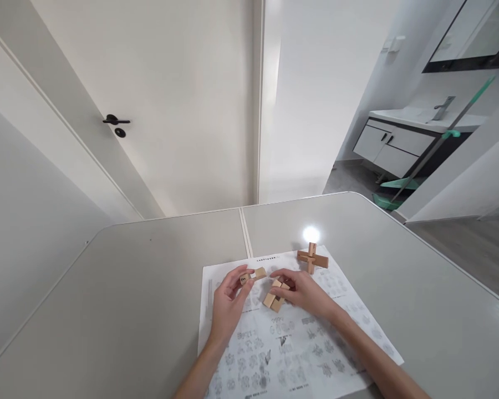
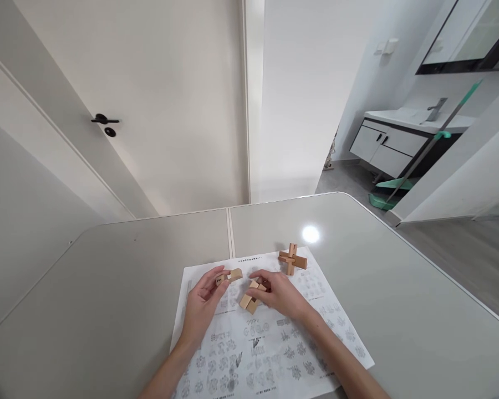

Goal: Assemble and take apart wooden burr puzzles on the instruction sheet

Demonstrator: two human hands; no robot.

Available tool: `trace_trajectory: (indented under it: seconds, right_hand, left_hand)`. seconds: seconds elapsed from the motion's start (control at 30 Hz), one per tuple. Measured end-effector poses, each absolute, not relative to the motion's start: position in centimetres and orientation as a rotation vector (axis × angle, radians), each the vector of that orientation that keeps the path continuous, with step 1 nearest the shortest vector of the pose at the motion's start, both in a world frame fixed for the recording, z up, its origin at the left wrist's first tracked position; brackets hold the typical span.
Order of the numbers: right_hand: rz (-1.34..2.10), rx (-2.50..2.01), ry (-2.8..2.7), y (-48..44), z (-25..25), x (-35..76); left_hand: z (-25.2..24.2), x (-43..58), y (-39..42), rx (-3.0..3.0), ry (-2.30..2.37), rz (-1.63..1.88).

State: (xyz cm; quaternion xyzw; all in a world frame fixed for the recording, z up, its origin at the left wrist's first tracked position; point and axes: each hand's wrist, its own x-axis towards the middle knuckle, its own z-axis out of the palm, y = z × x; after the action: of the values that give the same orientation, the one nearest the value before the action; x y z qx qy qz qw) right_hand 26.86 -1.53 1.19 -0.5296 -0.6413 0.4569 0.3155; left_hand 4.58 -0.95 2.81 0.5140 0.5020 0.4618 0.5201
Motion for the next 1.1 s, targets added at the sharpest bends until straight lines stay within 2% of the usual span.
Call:
trace_trajectory:
  seconds: [0.13, 0.33, 0.63, 1.1]
  right_hand:
    - [1.297, -1.386, -1.612, -1.5, 1.2, 27.6]
    - [1.261, -1.375, -1.51, -1.3, 2.0, 28.6]
    - [1.502, -0.893, -1.394, -2.0, 3.6, 27.8]
    - [1.415, -0.813, -1.33, -2.5, 2.2, 26.0]
  left_hand:
    - [3.1, 4.7, -1.4, 1.186, 1.185, 1.14]
    - [2.9, 4.9, -1.3, 1.201, 1.233, 1.142]
    - [2.5, 4.8, -1.4, 1.165, 1.148, 1.127]
    - [2.6, 5.3, -2.0, 1.304, 1.048, 1.019]
